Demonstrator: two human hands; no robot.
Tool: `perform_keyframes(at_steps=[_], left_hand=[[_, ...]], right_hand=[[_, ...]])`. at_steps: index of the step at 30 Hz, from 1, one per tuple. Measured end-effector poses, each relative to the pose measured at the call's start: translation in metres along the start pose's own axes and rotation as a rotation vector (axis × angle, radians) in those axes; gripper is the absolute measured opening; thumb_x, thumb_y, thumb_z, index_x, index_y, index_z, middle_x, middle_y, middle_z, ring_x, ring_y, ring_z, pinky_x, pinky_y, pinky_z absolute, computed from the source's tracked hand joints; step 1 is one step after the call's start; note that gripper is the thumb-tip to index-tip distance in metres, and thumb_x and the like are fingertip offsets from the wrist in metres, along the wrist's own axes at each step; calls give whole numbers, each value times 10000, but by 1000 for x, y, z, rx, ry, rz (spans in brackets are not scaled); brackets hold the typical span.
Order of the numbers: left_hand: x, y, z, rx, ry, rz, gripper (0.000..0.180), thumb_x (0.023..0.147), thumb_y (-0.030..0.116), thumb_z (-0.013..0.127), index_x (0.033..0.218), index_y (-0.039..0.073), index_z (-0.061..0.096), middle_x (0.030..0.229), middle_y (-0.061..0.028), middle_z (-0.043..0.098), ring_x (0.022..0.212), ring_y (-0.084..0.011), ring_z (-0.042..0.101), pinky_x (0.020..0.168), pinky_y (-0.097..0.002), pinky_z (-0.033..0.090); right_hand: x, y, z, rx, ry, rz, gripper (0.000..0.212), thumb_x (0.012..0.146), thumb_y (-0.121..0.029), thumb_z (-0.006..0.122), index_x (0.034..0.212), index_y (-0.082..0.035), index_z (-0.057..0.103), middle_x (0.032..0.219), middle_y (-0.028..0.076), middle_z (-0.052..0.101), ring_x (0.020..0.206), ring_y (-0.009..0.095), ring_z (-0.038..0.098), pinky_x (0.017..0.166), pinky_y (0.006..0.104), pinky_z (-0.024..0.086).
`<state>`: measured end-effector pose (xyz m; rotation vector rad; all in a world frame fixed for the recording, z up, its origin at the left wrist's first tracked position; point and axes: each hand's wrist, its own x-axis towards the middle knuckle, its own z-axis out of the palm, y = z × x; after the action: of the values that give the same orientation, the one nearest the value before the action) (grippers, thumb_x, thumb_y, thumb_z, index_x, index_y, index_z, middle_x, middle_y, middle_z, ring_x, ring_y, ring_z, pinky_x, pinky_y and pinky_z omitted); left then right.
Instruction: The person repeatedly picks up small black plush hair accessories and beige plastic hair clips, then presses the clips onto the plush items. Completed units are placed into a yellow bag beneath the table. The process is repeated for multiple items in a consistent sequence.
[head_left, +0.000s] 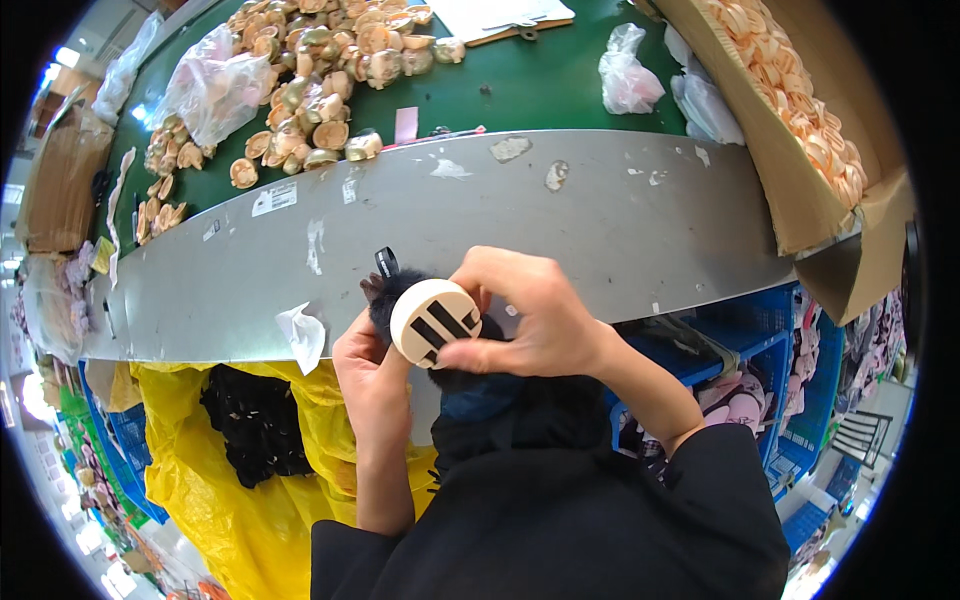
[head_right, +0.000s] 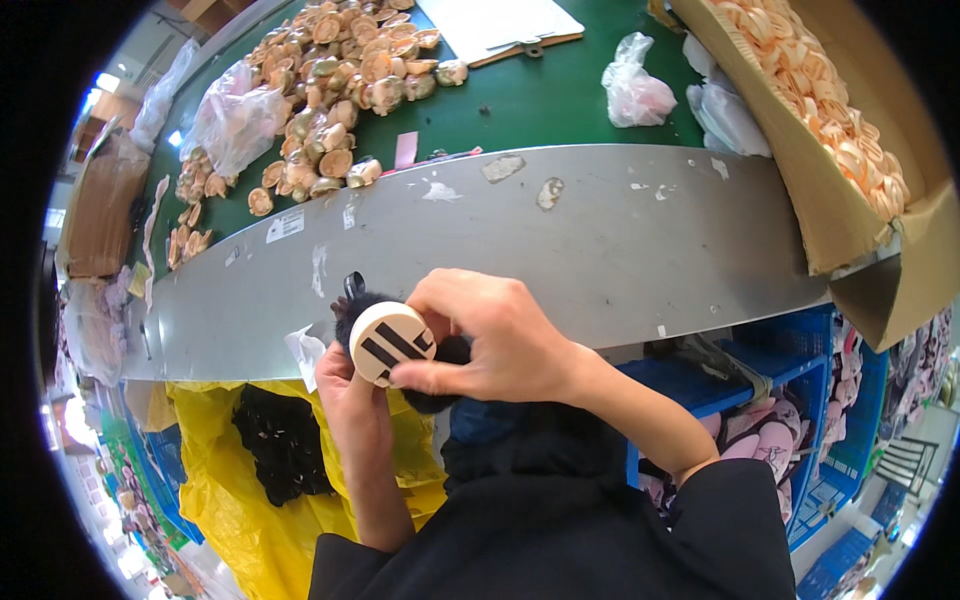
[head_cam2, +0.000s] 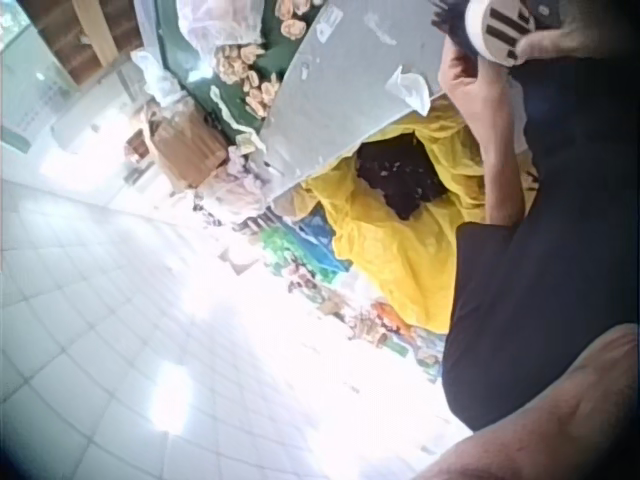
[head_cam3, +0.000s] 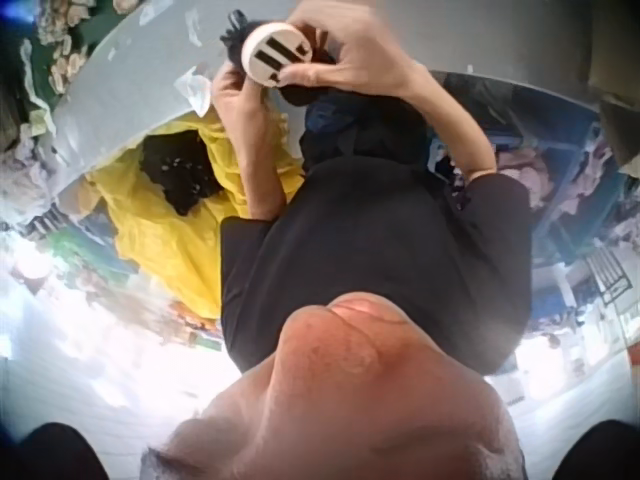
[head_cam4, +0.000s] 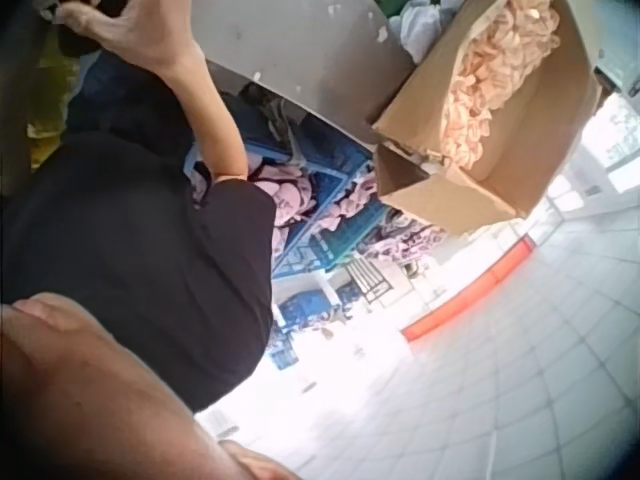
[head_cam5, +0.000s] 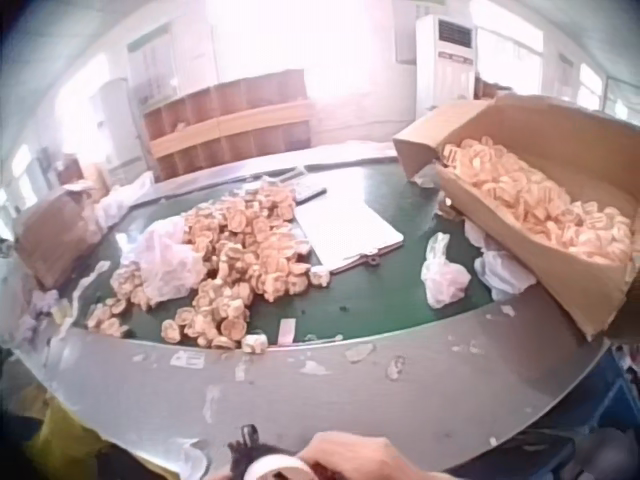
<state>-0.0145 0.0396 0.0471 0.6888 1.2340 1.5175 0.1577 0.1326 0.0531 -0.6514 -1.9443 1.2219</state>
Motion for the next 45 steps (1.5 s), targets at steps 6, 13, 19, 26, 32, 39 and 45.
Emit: perform_keyframes(at_steps=[6,13,19,26,32,39,45], left_hand=[[-4,-5,-3,-393,-164,-94,291,925,102,688,1168,-52,641,1099,-118,718,977,-188,697,891,-304,543],[-11,-16,6,-349,-93,57,349,1008,164,586,1294,-33,549,1296,-132,631,1176,-242,624,1049,-386,478],[-5,-18,5,319,26,456,162,1011,116,616,1094,-24,613,1059,-59,619,955,-129,577,846,-265,447],[8,-13,2,839,73,727,117,892,47,683,900,-22,589,875,-146,569,773,-325,515,671,-359,419],[10,-7,-1,850,-34,797,179,853,12,717,826,-3,541,811,-141,531,690,-315,485,609,-377,408],[1,-23,-6,559,-11,448,162,896,55,695,849,12,546,764,-78,474,669,-204,451,604,-303,374],[-4,-21,1,721,24,561,162,902,67,695,852,16,550,755,-70,467,660,-197,448,592,-314,360]], right_hand=[[-8,-13,5,-10,76,-64,343,735,-170,891,784,-30,582,688,60,480,614,213,479,534,339,367],[-8,-19,21,-95,260,-48,265,793,-150,798,734,-54,558,632,70,492,547,242,491,499,354,379],[-2,-10,37,-515,371,-274,292,684,-87,778,684,-69,486,623,73,445,525,246,465,496,343,363],[2,-9,43,-564,288,-161,251,676,-55,722,734,-53,477,650,97,488,585,293,529,533,382,413],[1,2,17,-500,28,-77,267,717,-117,766,862,-38,555,851,117,585,773,335,594,697,419,506],[-14,1,1,193,-62,239,654,773,-191,886,1286,15,537,1208,96,582,1169,192,592,1057,337,458],[-22,5,21,194,10,288,633,789,-242,881,1252,19,537,1107,143,649,1036,235,673,945,349,519]])
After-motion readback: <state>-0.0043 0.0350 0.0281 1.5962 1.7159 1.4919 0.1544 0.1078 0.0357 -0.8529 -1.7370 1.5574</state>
